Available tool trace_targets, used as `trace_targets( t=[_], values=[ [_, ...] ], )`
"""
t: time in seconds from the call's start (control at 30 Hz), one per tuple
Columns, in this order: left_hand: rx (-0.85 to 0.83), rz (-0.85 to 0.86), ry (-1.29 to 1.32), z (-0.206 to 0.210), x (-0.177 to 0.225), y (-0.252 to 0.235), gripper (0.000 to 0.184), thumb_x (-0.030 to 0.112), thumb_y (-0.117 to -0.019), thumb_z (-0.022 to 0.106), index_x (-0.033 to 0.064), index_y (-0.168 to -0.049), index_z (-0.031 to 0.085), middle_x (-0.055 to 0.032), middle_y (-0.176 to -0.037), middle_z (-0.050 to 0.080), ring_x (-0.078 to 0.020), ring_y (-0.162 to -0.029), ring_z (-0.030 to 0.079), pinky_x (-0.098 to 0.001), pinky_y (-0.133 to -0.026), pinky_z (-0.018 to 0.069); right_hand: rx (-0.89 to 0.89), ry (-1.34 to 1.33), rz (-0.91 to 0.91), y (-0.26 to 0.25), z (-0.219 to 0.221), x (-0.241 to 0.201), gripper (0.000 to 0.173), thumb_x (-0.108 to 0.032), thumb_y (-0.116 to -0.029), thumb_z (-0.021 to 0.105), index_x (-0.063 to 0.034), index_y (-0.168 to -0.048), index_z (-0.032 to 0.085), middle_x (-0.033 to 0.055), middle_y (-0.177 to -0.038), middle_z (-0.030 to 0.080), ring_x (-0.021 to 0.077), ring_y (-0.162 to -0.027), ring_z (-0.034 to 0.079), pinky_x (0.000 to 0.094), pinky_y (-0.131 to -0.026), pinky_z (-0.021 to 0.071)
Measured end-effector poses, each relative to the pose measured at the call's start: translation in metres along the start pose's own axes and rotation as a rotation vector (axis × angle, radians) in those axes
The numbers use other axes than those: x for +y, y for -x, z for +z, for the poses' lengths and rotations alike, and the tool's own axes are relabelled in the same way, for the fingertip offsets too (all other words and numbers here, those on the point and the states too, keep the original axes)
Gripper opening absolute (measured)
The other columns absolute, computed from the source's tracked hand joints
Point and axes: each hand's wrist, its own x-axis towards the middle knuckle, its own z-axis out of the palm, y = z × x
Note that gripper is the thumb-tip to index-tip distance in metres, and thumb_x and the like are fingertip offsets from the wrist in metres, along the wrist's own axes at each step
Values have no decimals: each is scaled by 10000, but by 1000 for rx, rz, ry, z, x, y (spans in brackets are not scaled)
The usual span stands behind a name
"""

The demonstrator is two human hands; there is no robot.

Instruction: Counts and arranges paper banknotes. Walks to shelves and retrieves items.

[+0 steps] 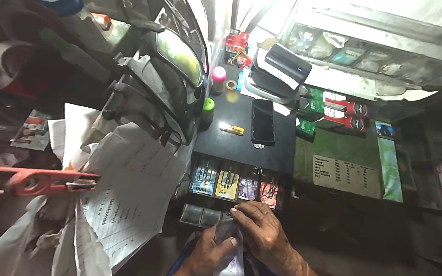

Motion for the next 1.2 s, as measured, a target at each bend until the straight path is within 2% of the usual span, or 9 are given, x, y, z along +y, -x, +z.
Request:
trace_targets(
  t=[0.3, 0.43, 0.53, 0.67, 0.8, 0.9, 1.03, 1.13, 1.2],
  values=[
    [-38, 0, -32, -2, 1, -5, 195, 31, -954, 616, 6, -1136, 685, 18, -1020, 758, -28, -945, 712, -254, -892, 597, -10, 1, -25, 0, 2, 0, 228, -167, -1013, 603, -103, -1191, 731, 83, -1110, 734, 209, -1072, 681, 333, -982, 542],
    [-112, 31, -92, -5, -1, -10, 203, 38, -997, 567, -19, -1150, 687, -18, -1047, 747, -28, -957, 698, -246, -901, 582, -19, -112, -2, -2, 2, 3, 197, -134, -1000, 611, -53, -1131, 734, 105, -994, 712, 192, -960, 686, 284, -887, 573],
    [-137, -14, -101, -5, 3, -10, 191, 38, -982, 587, -14, -1145, 674, -12, -1015, 746, -24, -919, 701, -241, -875, 589, -34, -160, 13, -6, -1, 4, 145, -130, -996, 600, -54, -1022, 720, 97, -957, 695, 175, -942, 681, 247, -861, 574],
    [-148, -124, -97, -7, 1, -4, 189, 70, -969, 601, -10, -1134, 644, 24, -878, 712, -1, -738, 659, -211, -721, 576, -27, -155, 30, -13, -5, 7, 139, -90, -977, 590, -43, -1015, 716, 103, -954, 698, 177, -930, 686, 244, -849, 577],
    [-133, -138, -73, -6, 1, -3, 174, 63, -983, 574, 15, -1142, 626, 53, -859, 694, 17, -699, 629, -188, -679, 554, -24, -230, 58, -13, -3, 8, 142, -91, -966, 596, -34, -1021, 713, 104, -965, 695, 170, -946, 681, 241, -864, 572],
    [-158, -107, -28, -9, 2, -6, 204, 48, -985, 570, 11, -1182, 607, 51, -905, 698, 12, -735, 635, -193, -704, 557, -29, -300, 91, -17, -5, 10, 149, -88, -963, 601, -18, -1022, 719, 116, -975, 698, 173, -957, 681, 249, -876, 571],
    [-182, -132, -90, -11, 10, -7, 281, 60, -964, 624, -49, -1222, 592, -5, -1004, 736, -20, -899, 703, -245, -863, 594, -31, -292, 102, -20, -12, 12, 151, -70, -959, 592, -13, -1020, 718, 123, -975, 699, 178, -955, 683, 251, -883, 569],
    [-170, -156, -90, -12, 6, -6, 226, 69, -983, 604, -36, -1183, 621, 3, -967, 740, -20, -872, 705, -243, -840, 597, -21, -329, 136, -19, -13, 13, 144, -61, -958, 604, -8, -1025, 720, 123, -983, 699, 161, -953, 681, 240, -885, 565],
    [-161, -127, -59, -12, 5, -6, 174, 55, -994, 581, -20, -1139, 642, 13, -938, 744, -23, -845, 708, -242, -814, 602, 1, -500, 243, -18, -12, 12, 178, -89, -980, 637, 40, -1085, 702, 119, -1026, 699, 106, -945, 679, 210, -864, 574]
  ],
)
